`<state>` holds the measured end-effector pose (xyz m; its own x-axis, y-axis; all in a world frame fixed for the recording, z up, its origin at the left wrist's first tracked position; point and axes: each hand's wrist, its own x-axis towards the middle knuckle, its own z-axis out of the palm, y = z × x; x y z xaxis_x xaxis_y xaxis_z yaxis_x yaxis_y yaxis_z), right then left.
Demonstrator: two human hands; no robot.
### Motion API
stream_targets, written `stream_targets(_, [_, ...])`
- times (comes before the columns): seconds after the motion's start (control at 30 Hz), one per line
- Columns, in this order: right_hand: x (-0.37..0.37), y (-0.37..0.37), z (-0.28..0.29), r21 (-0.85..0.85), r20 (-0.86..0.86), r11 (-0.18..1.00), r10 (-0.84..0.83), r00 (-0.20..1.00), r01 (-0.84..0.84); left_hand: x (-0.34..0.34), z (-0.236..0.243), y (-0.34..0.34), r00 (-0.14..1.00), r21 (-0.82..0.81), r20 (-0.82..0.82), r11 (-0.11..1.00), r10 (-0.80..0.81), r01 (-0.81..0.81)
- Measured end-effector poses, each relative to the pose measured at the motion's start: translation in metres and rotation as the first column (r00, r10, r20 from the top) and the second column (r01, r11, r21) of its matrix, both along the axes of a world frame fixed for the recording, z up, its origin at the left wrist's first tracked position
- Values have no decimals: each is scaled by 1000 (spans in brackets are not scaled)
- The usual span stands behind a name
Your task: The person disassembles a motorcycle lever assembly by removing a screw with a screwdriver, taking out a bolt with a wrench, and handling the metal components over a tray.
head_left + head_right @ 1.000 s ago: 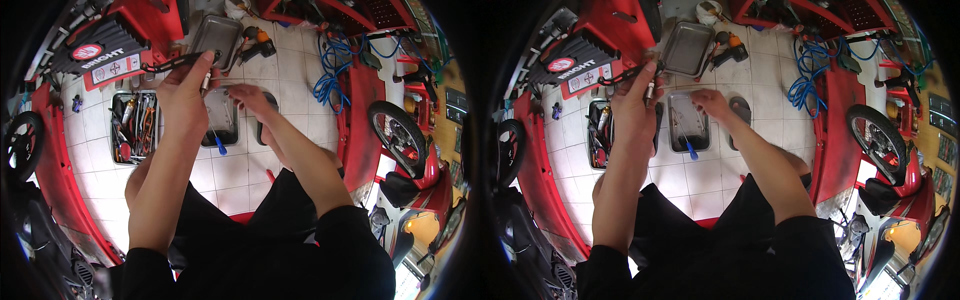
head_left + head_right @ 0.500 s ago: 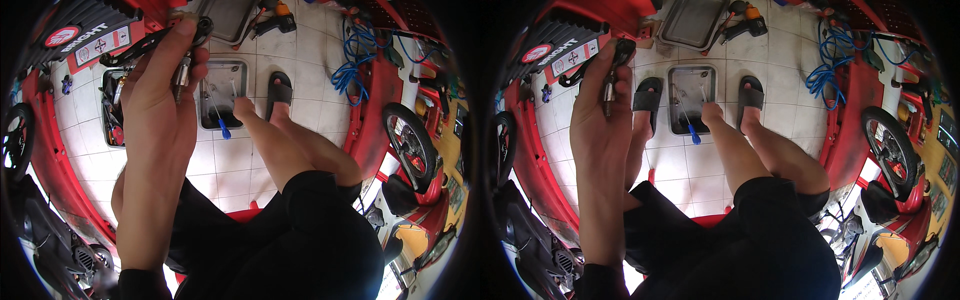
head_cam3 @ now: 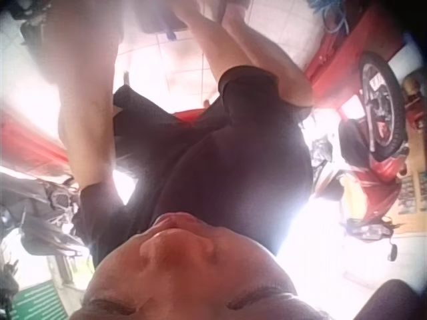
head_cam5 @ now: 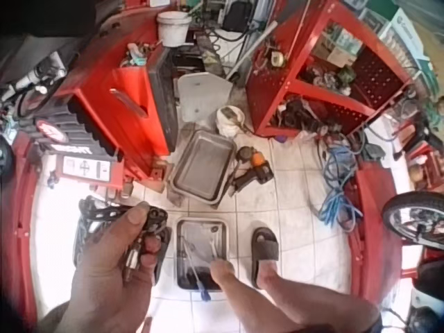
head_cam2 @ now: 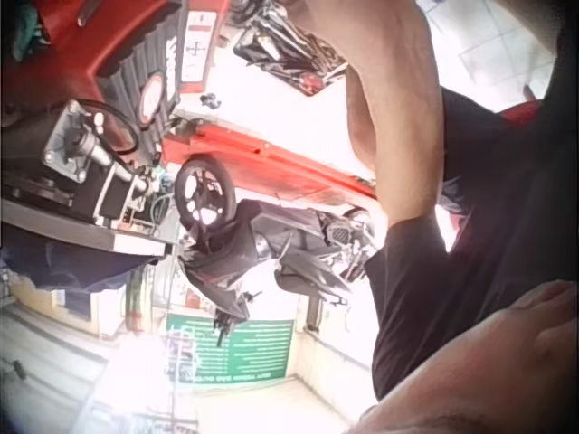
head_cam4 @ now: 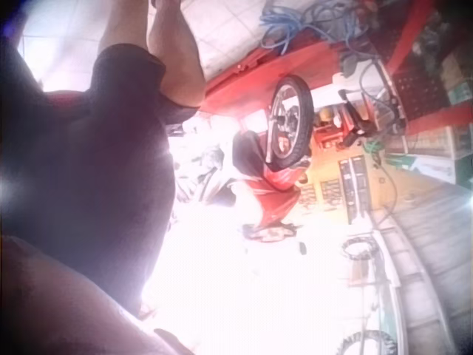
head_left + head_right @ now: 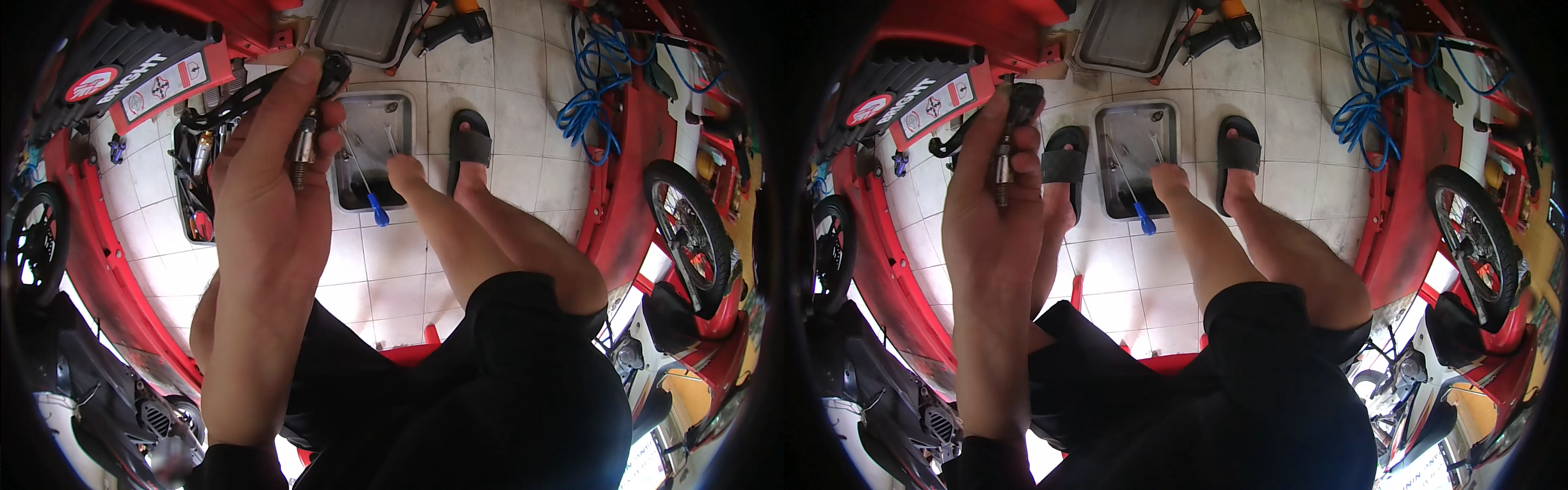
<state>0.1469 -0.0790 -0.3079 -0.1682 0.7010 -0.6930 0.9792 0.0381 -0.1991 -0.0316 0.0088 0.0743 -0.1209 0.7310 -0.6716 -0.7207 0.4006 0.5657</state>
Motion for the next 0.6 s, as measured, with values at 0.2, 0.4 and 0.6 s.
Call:
stream_targets(0.2, [1, 11, 17, -32, -27, 999, -20, 999, 20, -4, -2, 0, 998, 98, -42, 994, -40, 44])
stream_targets(0.4, [3, 12, 6, -102, -11, 995, 15, 1000, -16, -4, -2, 3, 999, 86, -52, 996, 2, 3])
stream_targets(0.6, [-1, 5, -24, -56, -52, 997, -60, 997, 57, -11, -6, 4, 999, 92, 30, 996, 14, -17])
